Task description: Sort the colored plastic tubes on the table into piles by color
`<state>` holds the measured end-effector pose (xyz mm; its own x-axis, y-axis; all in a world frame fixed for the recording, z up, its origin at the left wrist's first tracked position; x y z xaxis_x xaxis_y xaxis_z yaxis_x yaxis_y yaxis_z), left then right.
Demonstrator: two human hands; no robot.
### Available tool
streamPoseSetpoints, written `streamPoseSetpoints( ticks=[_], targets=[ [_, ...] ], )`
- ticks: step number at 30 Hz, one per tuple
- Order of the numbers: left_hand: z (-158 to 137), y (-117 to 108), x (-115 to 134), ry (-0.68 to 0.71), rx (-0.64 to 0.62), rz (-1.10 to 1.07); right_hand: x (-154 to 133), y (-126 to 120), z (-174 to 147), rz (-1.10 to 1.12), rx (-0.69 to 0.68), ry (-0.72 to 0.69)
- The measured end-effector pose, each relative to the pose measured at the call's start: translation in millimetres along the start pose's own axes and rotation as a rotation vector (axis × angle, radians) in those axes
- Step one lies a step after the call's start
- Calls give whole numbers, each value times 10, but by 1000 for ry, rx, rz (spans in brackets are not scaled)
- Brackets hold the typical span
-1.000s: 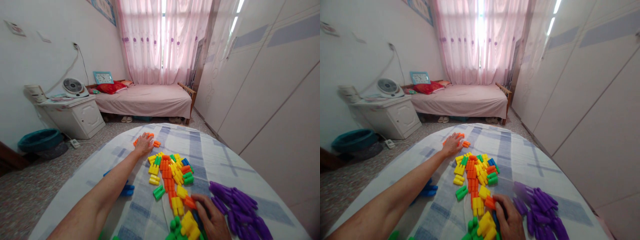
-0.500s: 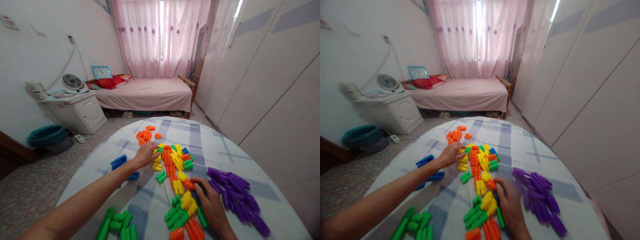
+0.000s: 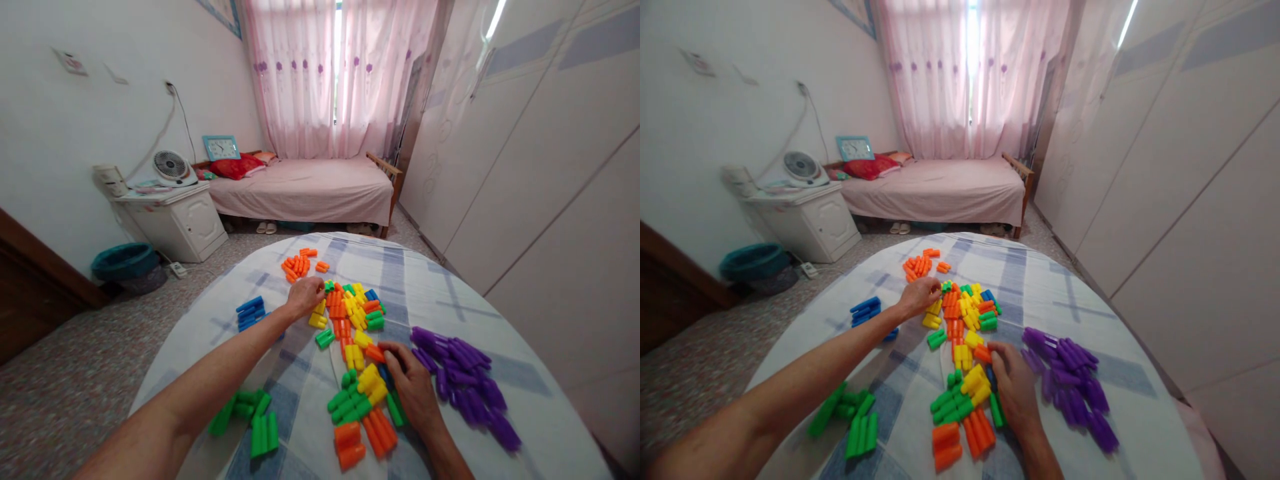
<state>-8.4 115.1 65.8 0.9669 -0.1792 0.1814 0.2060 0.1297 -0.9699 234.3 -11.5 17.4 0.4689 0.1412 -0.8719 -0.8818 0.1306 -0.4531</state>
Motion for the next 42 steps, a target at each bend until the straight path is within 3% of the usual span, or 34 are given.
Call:
streamPoseSetpoints(
  ticks=[7,11,14,18,21,24,29,32,35,39,42],
  targets=[
    [73,22,56,141,42,-61,62,25,28,41,23,-52],
    [246,124,139,129,-13,-76,58,27,26,65,15,-63],
    [232,42,154,81,32,-82,47,28,16,89,19,-69],
    [-115,-186,140,76,88,-121,41,40,18,115,26,-75],
    [-540,-223,183,164,-28,-185,39,49,26,114,38,-82],
    [-879,-120,272,223,-123,-156,48,52,30,108,40,-93],
    [-940,107,432,181,-105,-25,97,41,61,69,26,-79],
    [-910,122,452,171,-108,-46,102,34,87,40,4,-64],
    [-1071,-18,336,186,-73,-95,71,24,97,31,0,-38],
    [-1557,-298,24,222,36,-181,23,5,88,23,17,12],
    [-1904,-379,-149,251,0,-174,24,-2,81,11,15,32]
  ],
)
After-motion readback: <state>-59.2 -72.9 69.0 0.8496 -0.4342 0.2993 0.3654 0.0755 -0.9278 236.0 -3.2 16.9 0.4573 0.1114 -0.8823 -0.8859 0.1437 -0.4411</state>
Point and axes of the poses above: each hand's wrist, its own z-axis towards the middle knuckle, its own y-axis out of the palm, x = y × z, the point moved 3 cm from there along z, towards the middle knuckle, and after that the axes turned 2 degrees about x, right-handed, at the moved point
